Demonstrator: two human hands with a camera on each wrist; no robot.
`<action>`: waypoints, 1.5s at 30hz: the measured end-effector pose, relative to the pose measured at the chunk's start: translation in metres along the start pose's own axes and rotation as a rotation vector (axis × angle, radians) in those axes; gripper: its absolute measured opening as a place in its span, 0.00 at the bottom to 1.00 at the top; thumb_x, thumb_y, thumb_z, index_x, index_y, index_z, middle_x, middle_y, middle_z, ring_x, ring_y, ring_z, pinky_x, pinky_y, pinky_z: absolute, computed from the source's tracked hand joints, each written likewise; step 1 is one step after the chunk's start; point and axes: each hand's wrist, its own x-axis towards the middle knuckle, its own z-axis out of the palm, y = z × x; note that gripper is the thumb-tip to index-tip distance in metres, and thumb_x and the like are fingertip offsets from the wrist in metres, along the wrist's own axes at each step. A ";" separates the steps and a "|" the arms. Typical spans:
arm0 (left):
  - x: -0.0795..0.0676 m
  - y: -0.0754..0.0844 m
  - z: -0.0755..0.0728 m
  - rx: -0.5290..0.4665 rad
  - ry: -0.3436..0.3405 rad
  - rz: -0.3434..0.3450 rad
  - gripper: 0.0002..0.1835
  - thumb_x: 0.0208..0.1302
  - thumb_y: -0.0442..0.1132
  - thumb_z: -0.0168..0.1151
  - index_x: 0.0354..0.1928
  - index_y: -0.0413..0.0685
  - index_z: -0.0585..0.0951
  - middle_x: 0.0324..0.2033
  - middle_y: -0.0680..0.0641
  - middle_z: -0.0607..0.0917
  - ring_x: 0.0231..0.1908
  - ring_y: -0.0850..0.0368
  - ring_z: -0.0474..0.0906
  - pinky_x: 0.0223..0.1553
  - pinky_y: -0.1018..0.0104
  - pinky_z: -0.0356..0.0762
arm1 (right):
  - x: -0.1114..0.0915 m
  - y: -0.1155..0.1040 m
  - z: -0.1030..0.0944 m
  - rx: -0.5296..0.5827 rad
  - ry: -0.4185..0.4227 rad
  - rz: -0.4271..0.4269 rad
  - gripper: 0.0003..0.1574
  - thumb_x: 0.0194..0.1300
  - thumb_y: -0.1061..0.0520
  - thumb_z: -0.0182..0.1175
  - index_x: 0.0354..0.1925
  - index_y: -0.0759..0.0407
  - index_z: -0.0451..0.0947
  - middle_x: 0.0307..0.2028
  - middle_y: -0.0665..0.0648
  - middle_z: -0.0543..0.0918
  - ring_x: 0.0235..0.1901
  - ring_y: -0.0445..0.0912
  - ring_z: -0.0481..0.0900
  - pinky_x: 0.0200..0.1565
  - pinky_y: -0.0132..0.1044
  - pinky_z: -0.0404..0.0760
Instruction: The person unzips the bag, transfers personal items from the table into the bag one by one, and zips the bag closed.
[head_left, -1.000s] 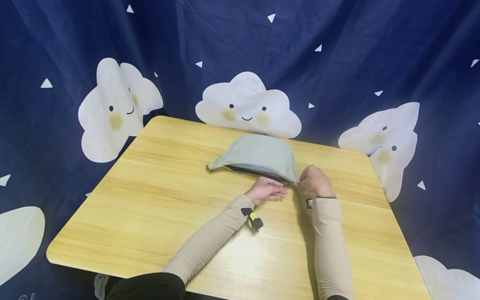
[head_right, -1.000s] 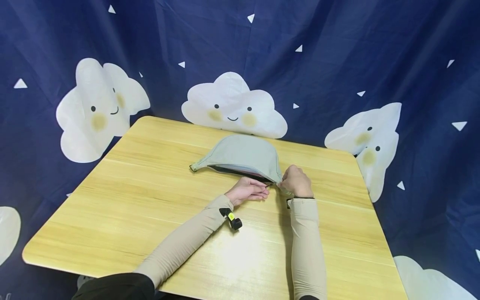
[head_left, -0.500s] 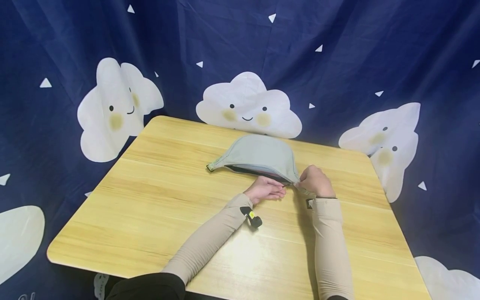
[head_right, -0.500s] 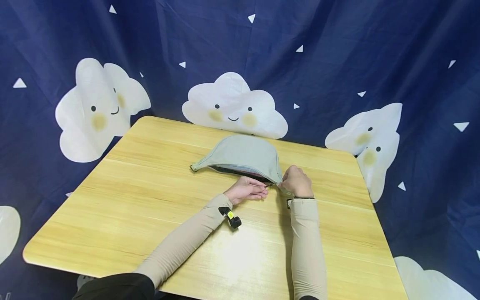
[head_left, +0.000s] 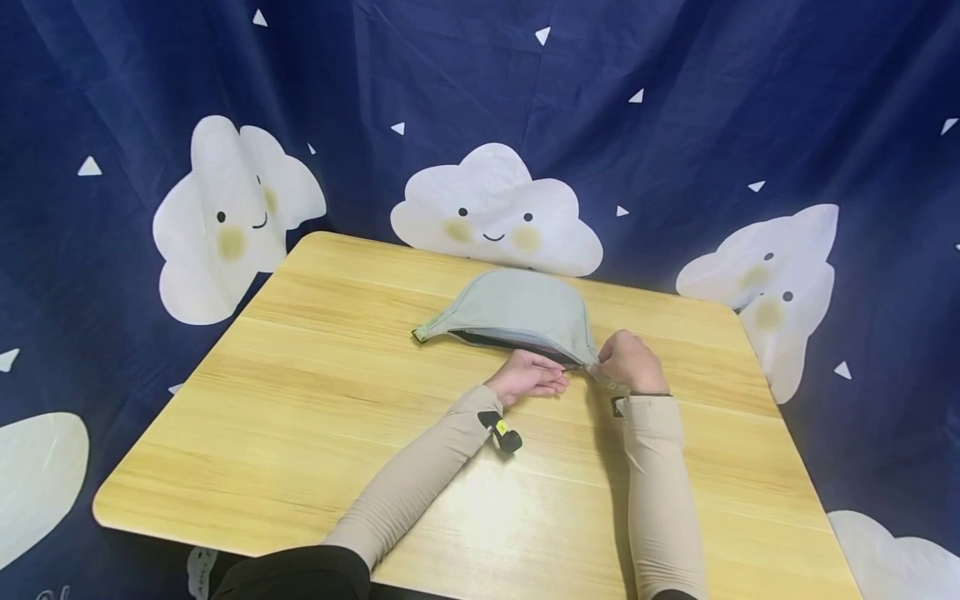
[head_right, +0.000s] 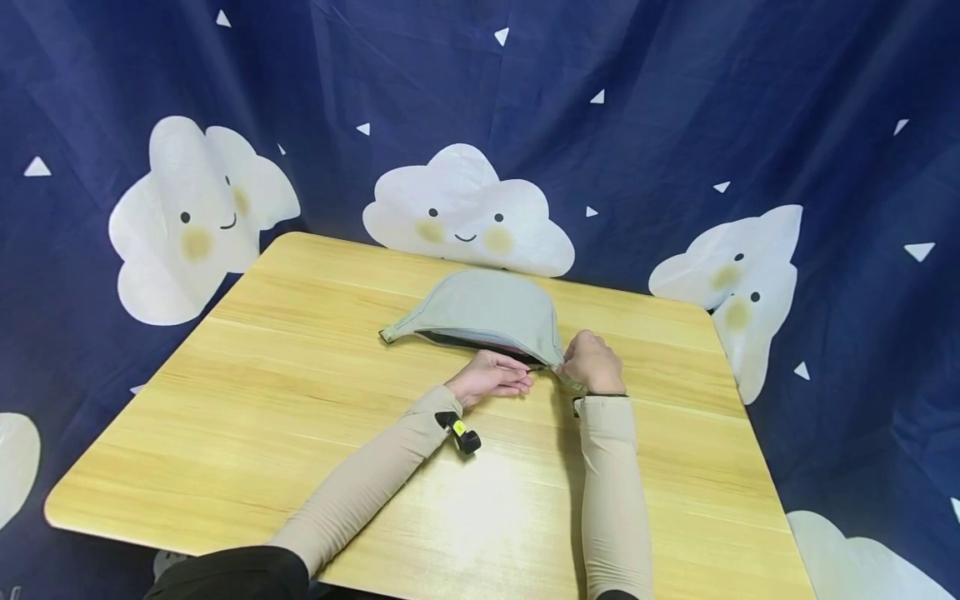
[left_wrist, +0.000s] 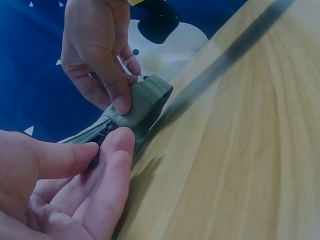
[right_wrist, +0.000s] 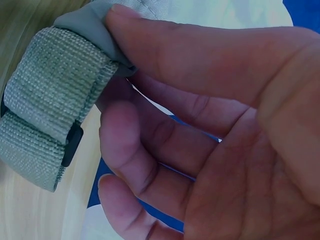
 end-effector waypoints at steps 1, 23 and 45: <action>0.000 0.000 0.000 0.002 0.001 0.000 0.15 0.70 0.25 0.61 0.56 0.28 0.82 0.48 0.29 0.88 0.41 0.49 0.92 0.46 0.65 0.89 | 0.000 0.000 0.000 0.000 0.000 -0.001 0.06 0.56 0.58 0.72 0.31 0.61 0.90 0.35 0.60 0.90 0.33 0.51 0.81 0.30 0.41 0.78; 0.003 0.000 -0.012 0.019 0.038 0.010 0.15 0.69 0.25 0.62 0.56 0.29 0.83 0.47 0.30 0.88 0.35 0.54 0.91 0.44 0.66 0.89 | 0.000 0.001 0.002 -0.033 -0.007 0.045 0.11 0.58 0.55 0.72 0.38 0.59 0.91 0.47 0.65 0.90 0.43 0.59 0.86 0.39 0.54 0.84; 0.002 0.009 -0.027 0.060 0.025 0.007 0.15 0.70 0.27 0.62 0.56 0.29 0.82 0.47 0.31 0.88 0.34 0.57 0.91 0.45 0.67 0.89 | 0.000 0.000 -0.002 -0.036 -0.024 0.046 0.09 0.59 0.56 0.70 0.38 0.58 0.91 0.45 0.63 0.90 0.39 0.55 0.85 0.35 0.47 0.80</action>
